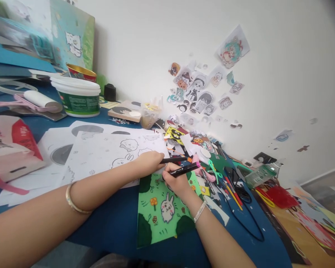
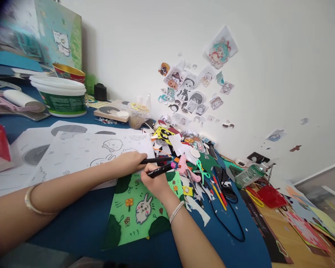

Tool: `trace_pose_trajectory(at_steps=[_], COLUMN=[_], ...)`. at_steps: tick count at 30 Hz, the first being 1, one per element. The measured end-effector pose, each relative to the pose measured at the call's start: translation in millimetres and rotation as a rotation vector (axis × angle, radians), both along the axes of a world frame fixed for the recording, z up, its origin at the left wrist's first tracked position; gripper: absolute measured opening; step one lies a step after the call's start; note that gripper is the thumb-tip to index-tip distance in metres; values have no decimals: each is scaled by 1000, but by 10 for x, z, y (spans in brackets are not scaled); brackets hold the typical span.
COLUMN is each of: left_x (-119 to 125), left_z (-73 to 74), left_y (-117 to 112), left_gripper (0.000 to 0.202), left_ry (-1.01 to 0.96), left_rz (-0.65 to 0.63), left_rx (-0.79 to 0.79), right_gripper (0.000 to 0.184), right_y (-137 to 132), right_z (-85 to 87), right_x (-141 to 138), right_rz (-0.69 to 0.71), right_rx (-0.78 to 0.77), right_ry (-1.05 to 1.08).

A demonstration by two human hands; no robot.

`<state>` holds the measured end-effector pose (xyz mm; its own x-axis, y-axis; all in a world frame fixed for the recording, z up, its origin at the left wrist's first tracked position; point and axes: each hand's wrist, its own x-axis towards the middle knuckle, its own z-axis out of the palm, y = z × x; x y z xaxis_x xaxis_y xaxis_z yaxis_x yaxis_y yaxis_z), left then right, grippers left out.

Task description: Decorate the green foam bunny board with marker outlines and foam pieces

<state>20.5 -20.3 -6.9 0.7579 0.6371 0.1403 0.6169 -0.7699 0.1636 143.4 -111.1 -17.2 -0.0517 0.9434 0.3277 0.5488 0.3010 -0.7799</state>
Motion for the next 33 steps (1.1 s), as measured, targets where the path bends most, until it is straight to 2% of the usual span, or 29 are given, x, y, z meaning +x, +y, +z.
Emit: trace_pose_trajectory(at_steps=[17, 33], left_x=[-6, -8], left_z=[41, 58], left_y=[-43, -50], left_gripper=[37, 37], left_ry=[53, 59], left_rz=[-27, -32], left_rx=[38, 22], right_gripper=[23, 21], right_y=[29, 1], right_z=[-25, -2], right_x=[10, 7], right_rz=[-5, 16], right_rx=[53, 3], right_ry=[-75, -54])
